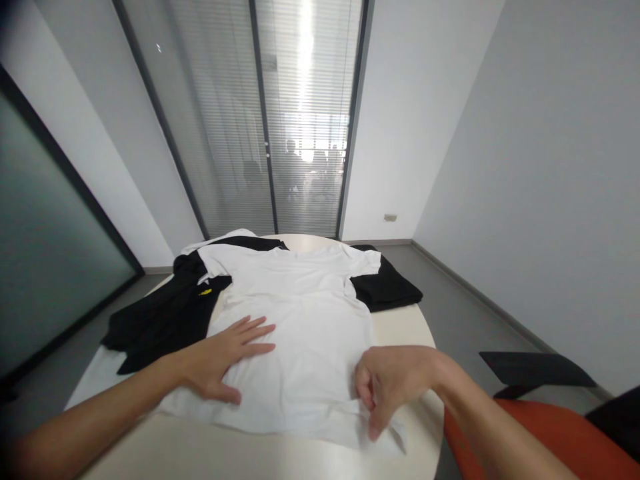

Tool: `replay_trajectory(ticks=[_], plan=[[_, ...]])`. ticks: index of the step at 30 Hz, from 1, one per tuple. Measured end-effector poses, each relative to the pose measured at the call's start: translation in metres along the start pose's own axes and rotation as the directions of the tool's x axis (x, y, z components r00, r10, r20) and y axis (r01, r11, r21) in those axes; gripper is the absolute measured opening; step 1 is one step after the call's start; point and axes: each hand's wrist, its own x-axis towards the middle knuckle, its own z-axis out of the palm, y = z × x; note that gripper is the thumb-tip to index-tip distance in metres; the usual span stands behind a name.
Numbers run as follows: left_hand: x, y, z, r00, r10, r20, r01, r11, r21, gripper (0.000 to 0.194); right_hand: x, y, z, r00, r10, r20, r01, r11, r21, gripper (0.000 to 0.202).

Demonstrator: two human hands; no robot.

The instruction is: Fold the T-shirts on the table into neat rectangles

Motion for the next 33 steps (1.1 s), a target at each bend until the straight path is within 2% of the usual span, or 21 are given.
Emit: replay_trajectory(ticks=[3,6,9,11,13,15,16,18,19,20,21,23,25,28,33], plan=[[-0.002,0.012,-0.001,0.999,0.044,0.018,-0.043,0.999,-0.028,0.099,0.008,-0.002,0.003,1.000,-0.025,0.018,0.023,0.996,0.089,0.055],[-0.004,0.019,-0.001,0.997,0.070,0.026,-0.068,0.995,-0.069,0.101,0.018,-0.002,0.010,0.984,0.015,0.175,-0.038,0.991,0.128,0.060],[-0.007,0.021,0.001,0.994,0.102,0.028,-0.099,0.991,-0.093,0.107,0.025,0.000,0.014,0.933,0.108,0.343,-0.155,0.982,0.111,0.056],[-0.009,0.021,0.001,0.993,0.119,0.022,-0.117,0.988,-0.097,0.110,0.026,0.000,0.014,0.907,0.133,0.399,-0.199,0.971,0.129,0.051],[-0.010,0.020,0.000,0.994,0.109,0.000,-0.109,0.990,-0.095,0.107,0.026,-0.003,0.011,0.935,0.094,0.341,-0.155,0.975,0.157,0.047],[-0.011,0.018,-0.003,0.997,0.058,-0.054,-0.063,0.994,-0.085,0.093,0.028,-0.009,0.006,0.992,0.000,0.126,-0.017,0.990,0.138,0.046],[-0.011,0.016,-0.004,0.996,0.030,-0.085,-0.036,0.997,-0.074,0.085,0.029,-0.012,0.004,0.997,-0.068,-0.021,0.070,0.994,0.086,0.046],[-0.011,0.013,-0.005,0.994,-0.005,-0.111,0.001,0.999,-0.044,0.080,0.035,-0.017,0.001,0.939,-0.222,-0.264,0.204,0.974,-0.094,0.050],[-0.011,0.012,-0.004,0.995,-0.007,-0.098,0.004,1.000,-0.030,0.082,0.039,-0.018,0.001,0.903,-0.286,-0.320,0.234,0.953,-0.194,0.058],[-0.012,0.012,-0.003,0.997,-0.002,-0.073,0.000,1.000,-0.022,0.086,0.044,-0.018,0.001,0.886,-0.326,-0.330,0.240,0.931,-0.274,0.069],[-0.012,0.012,-0.001,0.999,0.001,-0.042,-0.002,1.000,-0.020,0.090,0.048,-0.017,0.002,0.890,-0.337,-0.307,0.232,0.915,-0.329,0.083],[-0.014,0.015,0.002,1.000,0.002,0.005,-0.002,1.000,-0.029,0.093,0.056,-0.013,0.004,0.938,-0.272,-0.216,0.183,0.915,-0.359,0.113],[-0.016,0.021,0.003,0.999,0.008,0.036,-0.007,0.999,-0.046,0.096,0.061,-0.010,0.007,0.978,-0.172,-0.118,0.124,0.934,-0.335,0.134],[-0.020,0.036,0.001,0.996,0.013,0.088,-0.006,0.997,-0.078,0.103,0.059,-0.014,0.012,0.995,-0.097,-0.031,0.082,0.943,-0.323,0.145],[-0.023,0.068,-0.010,0.977,-0.040,0.207,0.069,0.988,-0.139,0.111,0.050,-0.032,0.016,0.999,-0.049,0.010,0.050,0.945,-0.323,0.150]])
